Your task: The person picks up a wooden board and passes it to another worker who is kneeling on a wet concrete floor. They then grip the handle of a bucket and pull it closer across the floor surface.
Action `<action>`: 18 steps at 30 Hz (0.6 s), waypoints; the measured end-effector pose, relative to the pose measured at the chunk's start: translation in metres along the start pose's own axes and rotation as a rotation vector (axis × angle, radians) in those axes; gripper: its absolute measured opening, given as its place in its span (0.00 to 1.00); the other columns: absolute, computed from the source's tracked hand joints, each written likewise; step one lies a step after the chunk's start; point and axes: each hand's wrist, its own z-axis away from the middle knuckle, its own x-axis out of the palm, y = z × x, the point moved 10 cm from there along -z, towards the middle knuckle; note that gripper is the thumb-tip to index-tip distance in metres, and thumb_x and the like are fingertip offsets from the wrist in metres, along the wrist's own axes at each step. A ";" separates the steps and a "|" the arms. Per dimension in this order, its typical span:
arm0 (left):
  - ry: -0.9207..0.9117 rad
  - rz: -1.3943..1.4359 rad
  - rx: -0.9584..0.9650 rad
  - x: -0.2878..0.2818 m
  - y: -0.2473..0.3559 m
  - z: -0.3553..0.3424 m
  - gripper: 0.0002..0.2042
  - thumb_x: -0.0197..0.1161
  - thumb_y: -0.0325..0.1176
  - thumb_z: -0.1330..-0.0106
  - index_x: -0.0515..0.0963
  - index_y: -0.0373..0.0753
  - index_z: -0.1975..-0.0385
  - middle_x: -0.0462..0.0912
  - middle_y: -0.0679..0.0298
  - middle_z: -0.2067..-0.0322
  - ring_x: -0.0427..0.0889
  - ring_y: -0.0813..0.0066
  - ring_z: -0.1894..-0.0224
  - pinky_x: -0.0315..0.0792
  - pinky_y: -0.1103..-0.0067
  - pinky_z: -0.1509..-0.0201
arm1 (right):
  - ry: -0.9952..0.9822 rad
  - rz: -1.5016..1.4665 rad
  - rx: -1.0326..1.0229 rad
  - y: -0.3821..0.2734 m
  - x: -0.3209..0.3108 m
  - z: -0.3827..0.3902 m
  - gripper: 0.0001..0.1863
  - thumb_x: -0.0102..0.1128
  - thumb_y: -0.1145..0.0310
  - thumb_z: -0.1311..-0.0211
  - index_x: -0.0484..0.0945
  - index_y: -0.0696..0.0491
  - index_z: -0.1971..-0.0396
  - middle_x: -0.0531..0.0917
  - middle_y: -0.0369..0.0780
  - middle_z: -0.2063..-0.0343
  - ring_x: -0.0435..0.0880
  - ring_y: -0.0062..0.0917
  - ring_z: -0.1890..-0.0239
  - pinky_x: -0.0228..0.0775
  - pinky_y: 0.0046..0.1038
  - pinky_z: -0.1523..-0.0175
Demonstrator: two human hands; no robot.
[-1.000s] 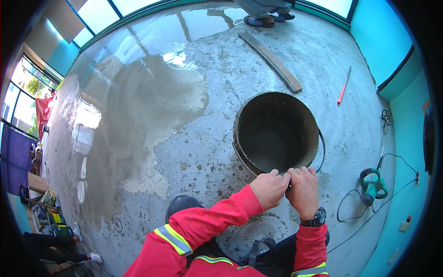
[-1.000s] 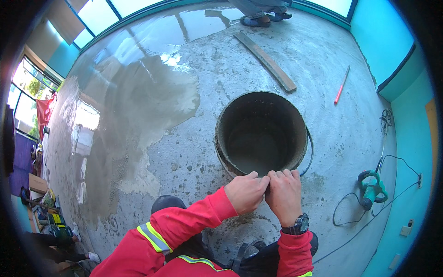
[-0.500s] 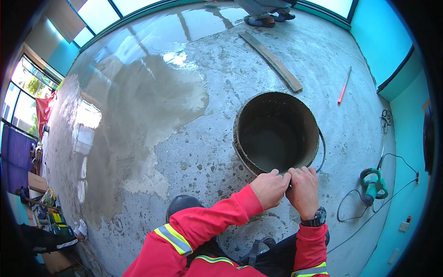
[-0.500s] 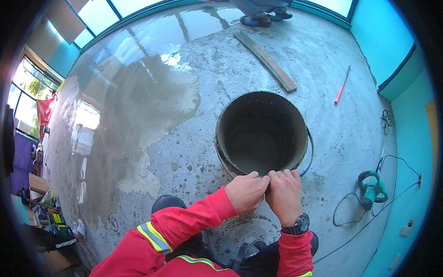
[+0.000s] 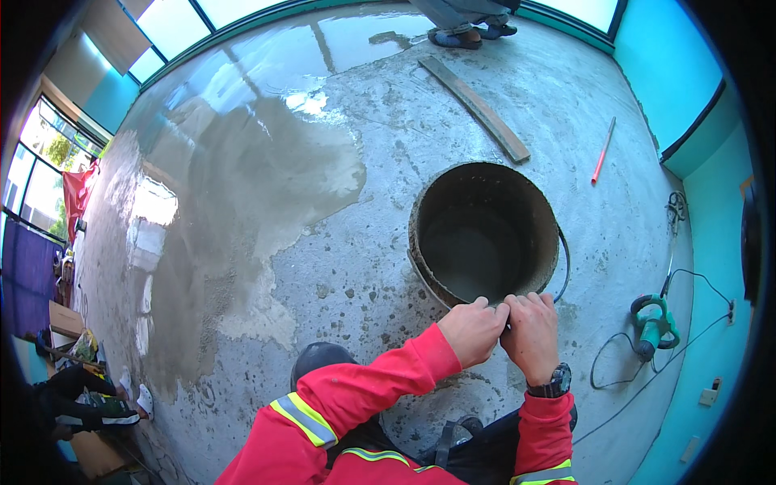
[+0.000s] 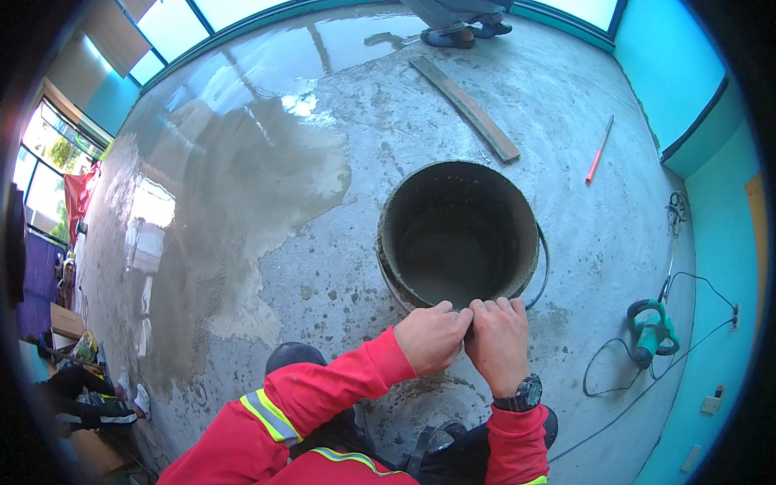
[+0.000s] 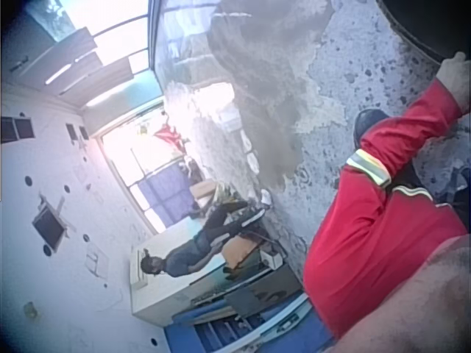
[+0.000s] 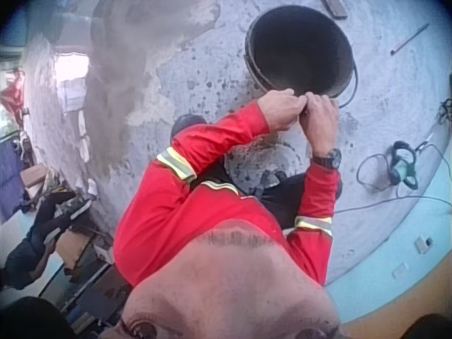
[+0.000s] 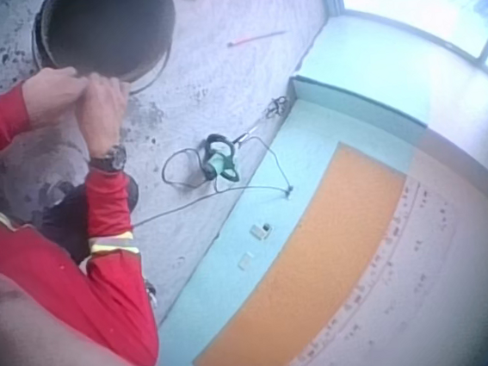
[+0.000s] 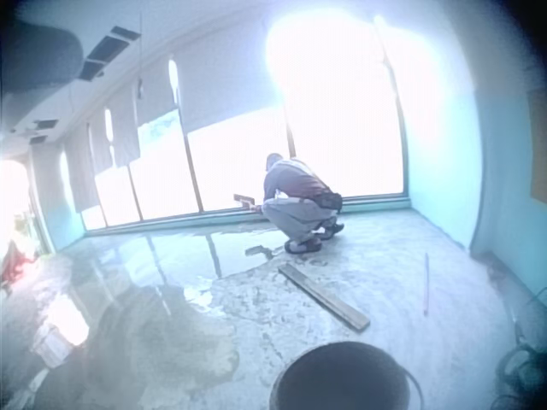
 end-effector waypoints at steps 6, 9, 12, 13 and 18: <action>0.010 0.005 0.013 -0.001 0.003 -0.002 0.10 0.58 0.27 0.46 0.68 0.32 0.66 0.77 0.53 0.74 0.79 0.56 0.66 0.76 0.67 0.64 | 0.001 0.014 0.000 0.001 -0.002 0.001 0.04 0.59 0.75 0.55 0.73 0.53 0.78 0.79 0.40 0.78 0.76 0.33 0.69 0.61 0.34 0.58; 0.008 0.005 0.012 -0.002 0.003 -0.002 0.10 0.58 0.27 0.46 0.68 0.32 0.66 0.77 0.53 0.74 0.79 0.56 0.66 0.76 0.66 0.65 | 0.001 0.011 -0.001 0.002 -0.001 0.001 0.04 0.59 0.75 0.55 0.73 0.53 0.78 0.79 0.40 0.78 0.76 0.33 0.69 0.61 0.34 0.58; 0.011 0.005 0.004 -0.003 0.001 0.001 0.10 0.58 0.27 0.46 0.68 0.32 0.66 0.77 0.53 0.74 0.79 0.56 0.66 0.76 0.66 0.65 | -0.003 0.000 -0.003 0.000 0.002 -0.001 0.04 0.59 0.75 0.55 0.73 0.53 0.78 0.79 0.40 0.79 0.76 0.33 0.69 0.61 0.34 0.58; 0.009 0.007 0.002 -0.002 0.001 0.000 0.10 0.58 0.27 0.45 0.69 0.32 0.66 0.77 0.53 0.74 0.79 0.56 0.66 0.76 0.66 0.65 | -0.006 0.001 -0.002 0.000 0.002 -0.001 0.04 0.59 0.75 0.55 0.73 0.53 0.78 0.79 0.39 0.79 0.76 0.33 0.69 0.61 0.34 0.58; 0.006 0.004 0.012 -0.002 0.002 -0.001 0.10 0.58 0.28 0.45 0.69 0.32 0.66 0.77 0.53 0.74 0.79 0.57 0.66 0.76 0.66 0.65 | -0.001 0.004 0.001 0.001 0.000 0.000 0.04 0.59 0.75 0.54 0.73 0.52 0.78 0.78 0.39 0.79 0.76 0.33 0.69 0.61 0.34 0.58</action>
